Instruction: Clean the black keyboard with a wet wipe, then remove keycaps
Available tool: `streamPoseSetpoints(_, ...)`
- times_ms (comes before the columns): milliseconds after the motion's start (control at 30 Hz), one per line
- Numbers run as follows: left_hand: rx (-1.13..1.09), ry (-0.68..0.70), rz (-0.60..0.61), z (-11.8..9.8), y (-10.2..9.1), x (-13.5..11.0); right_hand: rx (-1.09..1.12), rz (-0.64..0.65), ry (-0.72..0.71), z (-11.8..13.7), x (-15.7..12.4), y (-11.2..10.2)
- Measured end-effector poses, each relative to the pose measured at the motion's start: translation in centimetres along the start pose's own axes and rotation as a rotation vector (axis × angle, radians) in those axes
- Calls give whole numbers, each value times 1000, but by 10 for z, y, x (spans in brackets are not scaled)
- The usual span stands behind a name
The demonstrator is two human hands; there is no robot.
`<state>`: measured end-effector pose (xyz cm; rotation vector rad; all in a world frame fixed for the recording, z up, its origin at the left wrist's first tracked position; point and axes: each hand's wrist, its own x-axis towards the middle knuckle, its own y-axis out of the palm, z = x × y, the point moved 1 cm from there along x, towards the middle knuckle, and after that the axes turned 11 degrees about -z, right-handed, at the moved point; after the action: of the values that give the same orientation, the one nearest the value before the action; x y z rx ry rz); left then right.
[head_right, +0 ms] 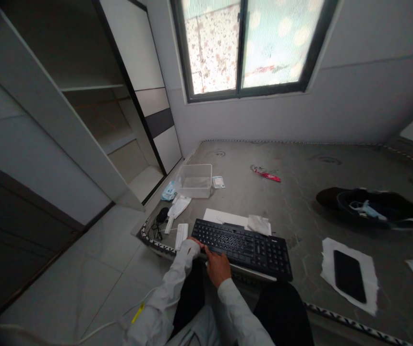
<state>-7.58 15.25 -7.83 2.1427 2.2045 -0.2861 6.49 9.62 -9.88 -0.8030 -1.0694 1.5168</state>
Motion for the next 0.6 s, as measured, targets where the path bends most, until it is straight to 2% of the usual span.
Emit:
streamPoseSetpoints(133, 272, -88, -299, 15, -7, -7, 127, -133, 80, -15, -11, -8)
streamPoseSetpoints(233, 353, -40, -366, 16, -2, -18, 389, -244, 169, -27, -19, -17)
streamPoseSetpoints(367, 357, 21, -238, 12, 25, -40, 815, -323, 294, -33, -19, -30)
streamPoseSetpoints(400, 352, 44, -146, 11, 33, -47, 891, -318, 307, -33, -18, -33)
streamPoseSetpoints(500, 272, 90, -15, 13, 48, -64, 1050, -212, 295, -32, -14, -45)
streamPoseSetpoints(600, 118, -18, 18, 20, 47, -75, 1077, -14, 245, -31, -13, -62)
